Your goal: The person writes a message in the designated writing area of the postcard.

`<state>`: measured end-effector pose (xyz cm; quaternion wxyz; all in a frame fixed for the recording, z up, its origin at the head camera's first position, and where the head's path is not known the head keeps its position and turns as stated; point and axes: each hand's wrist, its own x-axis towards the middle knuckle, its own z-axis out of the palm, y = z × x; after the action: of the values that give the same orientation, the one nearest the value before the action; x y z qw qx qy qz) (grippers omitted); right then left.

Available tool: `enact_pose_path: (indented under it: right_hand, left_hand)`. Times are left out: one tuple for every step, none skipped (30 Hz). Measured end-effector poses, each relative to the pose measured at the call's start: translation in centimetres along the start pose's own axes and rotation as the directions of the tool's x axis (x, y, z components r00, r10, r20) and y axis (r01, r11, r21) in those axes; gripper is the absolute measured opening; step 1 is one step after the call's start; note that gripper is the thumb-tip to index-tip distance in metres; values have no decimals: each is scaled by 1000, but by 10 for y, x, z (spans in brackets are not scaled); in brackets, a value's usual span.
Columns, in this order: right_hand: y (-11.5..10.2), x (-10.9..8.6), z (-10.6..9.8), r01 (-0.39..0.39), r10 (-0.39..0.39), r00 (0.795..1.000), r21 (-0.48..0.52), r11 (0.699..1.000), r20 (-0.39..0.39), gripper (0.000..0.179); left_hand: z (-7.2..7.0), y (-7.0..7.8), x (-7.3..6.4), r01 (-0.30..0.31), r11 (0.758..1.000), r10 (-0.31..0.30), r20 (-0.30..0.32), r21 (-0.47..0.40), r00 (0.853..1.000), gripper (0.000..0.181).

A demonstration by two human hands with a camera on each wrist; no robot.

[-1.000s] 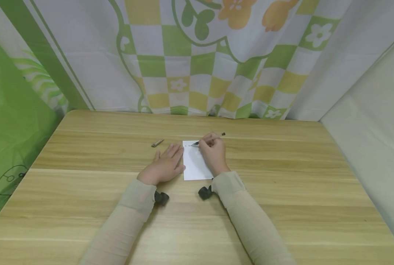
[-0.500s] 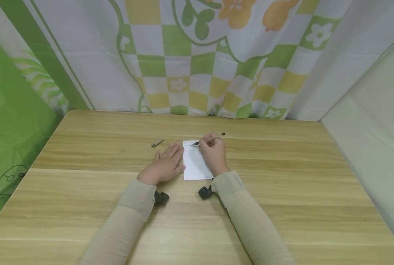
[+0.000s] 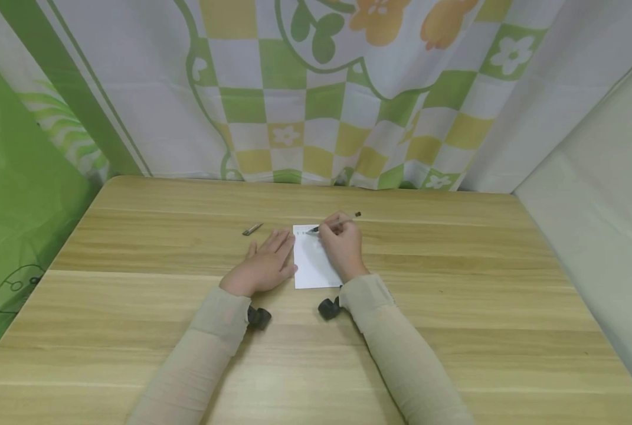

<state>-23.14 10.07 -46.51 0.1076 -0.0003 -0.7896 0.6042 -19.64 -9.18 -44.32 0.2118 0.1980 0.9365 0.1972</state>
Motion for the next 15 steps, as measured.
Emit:
enact_pose_path:
  right_hand:
    - [0,0,0,-3,3,1000,-1,1000,-1,7]
    - [-1,0,0,-6,6,1000,-4,1000,-1,7]
    - [-1,0,0,-10,10,1000,-6,1000,-2,6]
    - [-1,0,0,-13,13,1000,-8,1000,-3,6]
    - [-1,0,0,-15,14,1000,-9,1000,-4,7]
    - [-1,0,0,-17,17,1000,-8,1000,-5,6]
    - [-1,0,0,-19,19,1000,-9,1000,-5,6]
    - [-1,0,0,-20,20,1000,-10,1000,-6,6]
    - [-1,1,0,-20,20,1000,-7,1000,-7,6]
    - [0,1,0,-20,20,1000,-7,1000,-8,6]
    - [0,1,0,-21,21,1000,-7,1000,-10,6]
    - [0,1,0,-21,21,1000,-7,1000,-12,5]
    - [1,1,0,-21,21,1000,-8,1000,-14,5]
    - [1,1,0,-23,23,1000,-9,1000,-16,6]
    - [1,2,0,-23,23,1000,-7,1000,-18,5]
  left_hand:
    - [-1,1,-1,1,1000,-1,2,-1,1000,74]
    - [-2,2,-2,0,1000,0,1,-6,1000,73]
    - [-2,3,-3,-3,1000,3,1,-9,1000,73]
    - [-3,3,-3,-1,1000,1,3,-8,1000,73]
    - [-3,4,-3,1,1000,-1,5,-7,1000,73]
    - [-3,4,-4,-1,1000,1,4,-7,1000,73]
    - [-4,4,-4,0,1000,0,4,-6,1000,72]
    - [-3,4,-4,-4,1000,4,-1,-7,1000,72]
    - [-3,4,-4,0,1000,0,4,-1,1000,72]
    - [-4,4,-4,1,1000,-1,4,0,1000,72]
    - [-4,5,-4,1,1000,-1,2,0,1000,71]
    - [-4,5,-5,-4,1000,4,-2,-3,1000,71]
    - [-5,6,-6,-6,1000,6,-4,-6,1000,71]
    - [-5,7,-7,-11,1000,11,-8,-9,1000,71]
    - [-6,8,-7,-10,1000,10,-6,-7,1000,71]
